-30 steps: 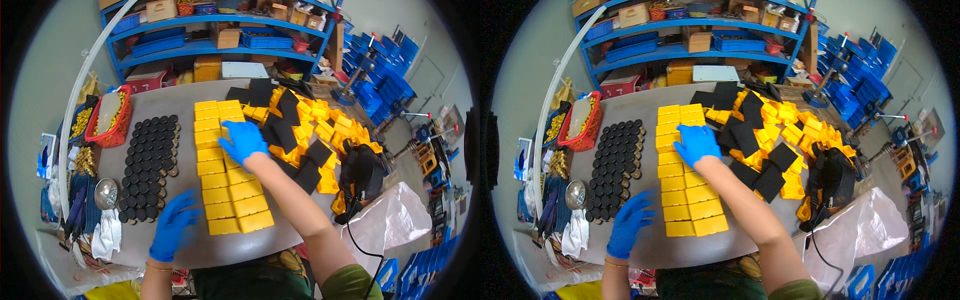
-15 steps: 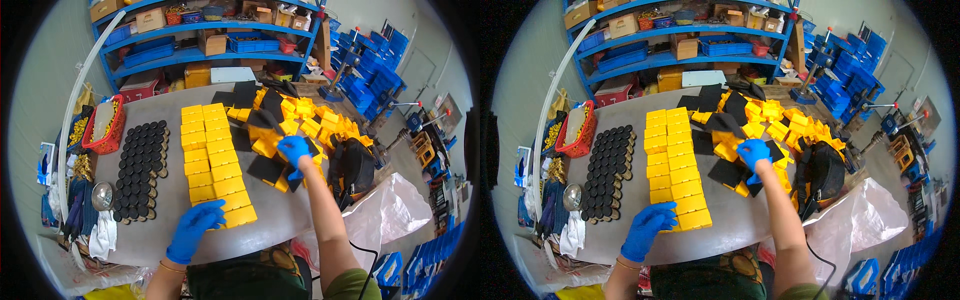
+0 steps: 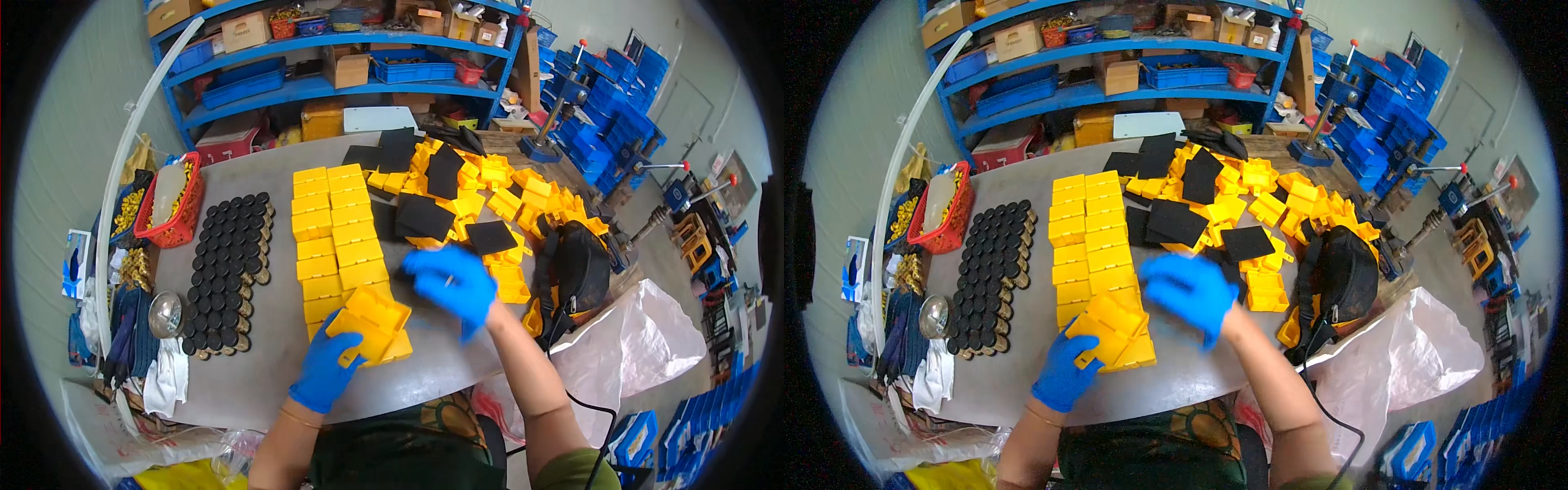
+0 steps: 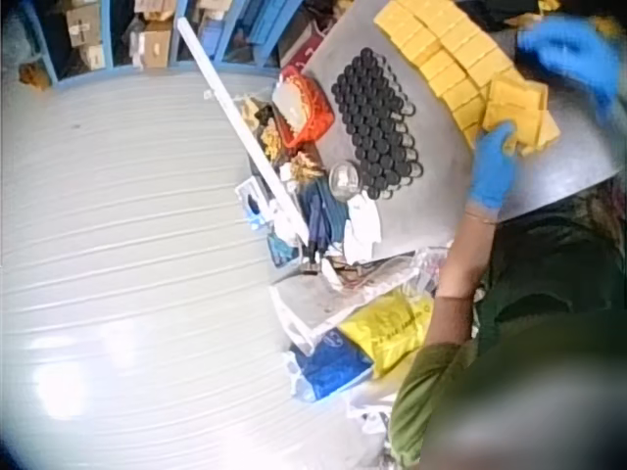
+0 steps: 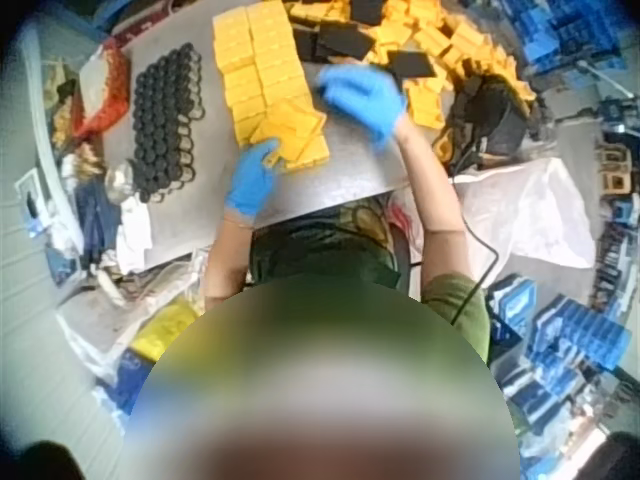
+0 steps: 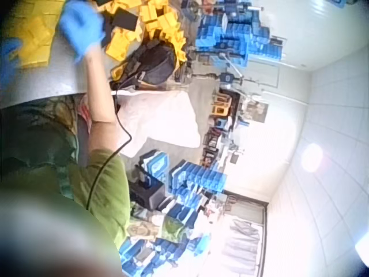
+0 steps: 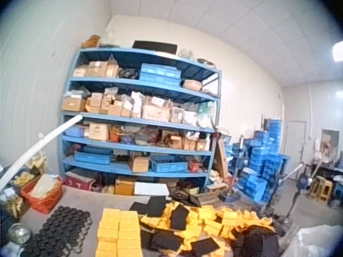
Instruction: The person is assembling small yellow and black boxes by putting parts together.
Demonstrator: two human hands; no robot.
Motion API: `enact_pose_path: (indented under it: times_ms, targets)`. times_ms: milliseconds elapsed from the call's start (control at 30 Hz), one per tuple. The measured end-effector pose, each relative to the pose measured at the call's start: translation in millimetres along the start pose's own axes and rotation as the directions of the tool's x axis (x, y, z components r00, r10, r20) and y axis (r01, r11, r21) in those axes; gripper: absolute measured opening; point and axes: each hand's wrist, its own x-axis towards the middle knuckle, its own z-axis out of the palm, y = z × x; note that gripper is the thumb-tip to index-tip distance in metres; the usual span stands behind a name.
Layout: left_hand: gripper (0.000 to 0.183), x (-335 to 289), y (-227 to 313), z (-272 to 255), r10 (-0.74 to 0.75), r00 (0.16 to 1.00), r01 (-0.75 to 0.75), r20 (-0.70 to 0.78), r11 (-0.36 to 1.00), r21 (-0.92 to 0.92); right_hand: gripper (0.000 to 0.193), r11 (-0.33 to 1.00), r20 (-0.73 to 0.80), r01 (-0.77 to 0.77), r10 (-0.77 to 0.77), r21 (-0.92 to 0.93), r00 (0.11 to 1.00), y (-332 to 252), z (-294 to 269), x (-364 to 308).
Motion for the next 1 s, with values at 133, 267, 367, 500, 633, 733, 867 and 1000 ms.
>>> enact_pose_path:
  times_ms: [133,267,367,500,633,733,867,1000]
  targets:
    - [0.049,-3,25,-9,-0.397,0.915,0.341,0.073,0.665,-0.664,0.054,0.706,-0.443,-0.345,0.049,-0.619,0.895,66,-4,46]
    - [0.047,-20,13,-22,-0.441,0.895,0.347,0.068,0.593,-0.727,0.055,0.635,-0.193,-0.332,0.280,-0.697,0.940,98,-10,55]
    - [0.042,-26,8,-30,-0.525,0.837,0.319,0.156,0.235,-0.918,0.050,0.711,-0.229,-0.323,0.229,-0.624,0.946,98,-21,50]
    - [0.047,-23,-1,-28,-0.471,0.860,0.332,0.195,0.226,-0.916,0.044,0.664,-0.281,-0.224,0.022,-0.713,0.959,78,-16,35]
    - [0.045,-13,3,-32,-0.419,0.884,0.290,0.208,0.142,-0.947,0.041,0.760,-0.012,0.323,-0.399,-0.564,0.917,7,25,5]
    - [0.045,-18,-2,-34,-0.354,0.911,0.267,0.211,0.115,-0.957,0.043,0.829,0.196,0.460,-0.417,-0.318,0.887,-28,61,-14]
    - [0.052,-24,11,-23,-0.041,0.990,0.043,-0.135,0.999,0.014,0.048,0.718,0.129,0.473,-0.480,-0.511,0.868,-20,74,-11]
    - [0.052,-26,20,0,-0.095,0.918,-0.034,-0.384,0.948,-0.318,0.047,0.717,0.068,0.500,-0.539,-0.486,0.839,-25,99,-12]
